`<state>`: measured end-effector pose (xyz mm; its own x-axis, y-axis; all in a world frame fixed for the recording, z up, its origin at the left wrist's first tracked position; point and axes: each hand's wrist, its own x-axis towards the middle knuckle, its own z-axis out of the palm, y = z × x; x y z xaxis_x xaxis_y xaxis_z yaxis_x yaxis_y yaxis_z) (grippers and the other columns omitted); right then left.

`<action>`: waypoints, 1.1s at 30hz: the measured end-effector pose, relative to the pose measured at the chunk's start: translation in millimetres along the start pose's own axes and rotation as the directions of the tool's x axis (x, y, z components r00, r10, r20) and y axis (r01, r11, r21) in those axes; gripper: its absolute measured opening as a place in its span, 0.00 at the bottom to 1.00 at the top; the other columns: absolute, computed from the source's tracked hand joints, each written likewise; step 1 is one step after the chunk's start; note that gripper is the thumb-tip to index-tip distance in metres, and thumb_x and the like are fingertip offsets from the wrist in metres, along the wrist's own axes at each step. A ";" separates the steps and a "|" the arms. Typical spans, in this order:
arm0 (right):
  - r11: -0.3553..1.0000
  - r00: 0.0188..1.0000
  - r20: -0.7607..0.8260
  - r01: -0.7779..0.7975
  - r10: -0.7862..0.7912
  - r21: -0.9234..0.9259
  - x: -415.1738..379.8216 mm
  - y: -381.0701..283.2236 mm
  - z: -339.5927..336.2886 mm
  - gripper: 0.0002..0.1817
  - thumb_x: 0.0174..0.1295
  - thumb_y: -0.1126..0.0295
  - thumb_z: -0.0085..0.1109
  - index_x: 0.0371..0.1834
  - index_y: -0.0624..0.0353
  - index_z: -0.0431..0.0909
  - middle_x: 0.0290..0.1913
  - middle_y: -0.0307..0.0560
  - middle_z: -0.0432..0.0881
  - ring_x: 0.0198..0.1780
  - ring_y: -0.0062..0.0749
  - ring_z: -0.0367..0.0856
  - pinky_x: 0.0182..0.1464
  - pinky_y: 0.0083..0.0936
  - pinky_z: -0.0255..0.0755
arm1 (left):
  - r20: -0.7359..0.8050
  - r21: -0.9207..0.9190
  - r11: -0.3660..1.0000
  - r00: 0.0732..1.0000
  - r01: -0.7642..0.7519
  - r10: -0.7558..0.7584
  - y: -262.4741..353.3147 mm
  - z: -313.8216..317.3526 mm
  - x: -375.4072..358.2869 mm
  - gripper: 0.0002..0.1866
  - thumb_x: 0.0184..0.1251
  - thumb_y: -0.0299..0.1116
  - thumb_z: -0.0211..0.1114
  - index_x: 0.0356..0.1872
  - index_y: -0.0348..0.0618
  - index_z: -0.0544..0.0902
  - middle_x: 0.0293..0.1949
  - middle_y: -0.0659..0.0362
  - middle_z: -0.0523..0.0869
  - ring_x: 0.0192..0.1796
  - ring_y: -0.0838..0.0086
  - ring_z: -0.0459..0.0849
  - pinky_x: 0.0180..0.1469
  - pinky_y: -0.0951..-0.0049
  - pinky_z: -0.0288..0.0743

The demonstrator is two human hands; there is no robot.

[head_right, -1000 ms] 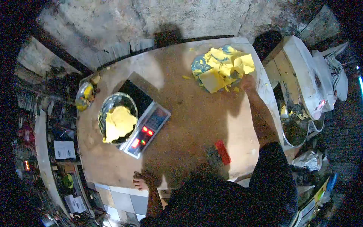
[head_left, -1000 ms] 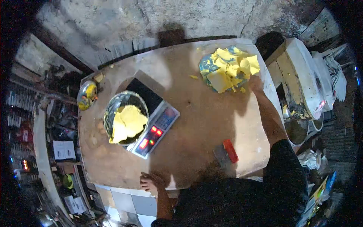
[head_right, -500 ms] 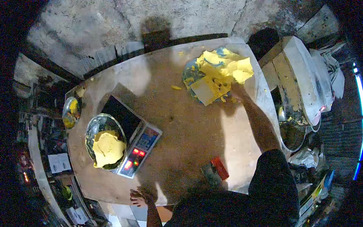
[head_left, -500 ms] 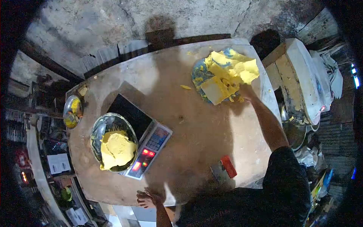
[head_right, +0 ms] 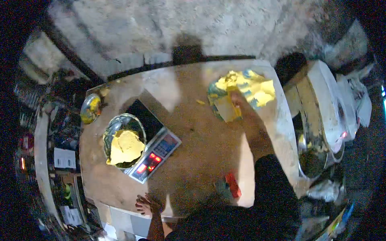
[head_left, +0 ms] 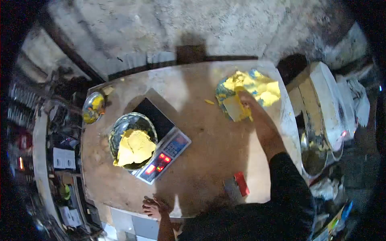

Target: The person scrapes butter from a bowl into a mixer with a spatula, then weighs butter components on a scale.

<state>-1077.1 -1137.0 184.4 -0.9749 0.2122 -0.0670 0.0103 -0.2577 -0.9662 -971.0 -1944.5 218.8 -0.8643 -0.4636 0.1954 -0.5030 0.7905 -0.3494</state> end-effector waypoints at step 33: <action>-0.191 0.922 0.228 0.175 -0.311 -0.966 -51.0 -204.3 622.2 0.12 0.61 0.65 0.43 0.39 0.64 0.65 0.29 0.61 0.78 0.33 0.55 0.78 0.34 0.49 0.71 | -0.217 -0.807 0.481 0.930 -0.342 0.297 -115.1 46.6 25.3 0.31 0.62 0.54 0.50 0.51 0.31 0.64 0.47 0.38 0.67 0.50 0.49 0.64 0.53 0.54 0.56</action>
<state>-1167.9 -1681.6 540.1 -0.9533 0.0606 0.2959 0.0423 0.9968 -0.0679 -934.6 -2065.9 221.3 -0.9546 -0.1096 0.2770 0.0474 0.8621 0.5045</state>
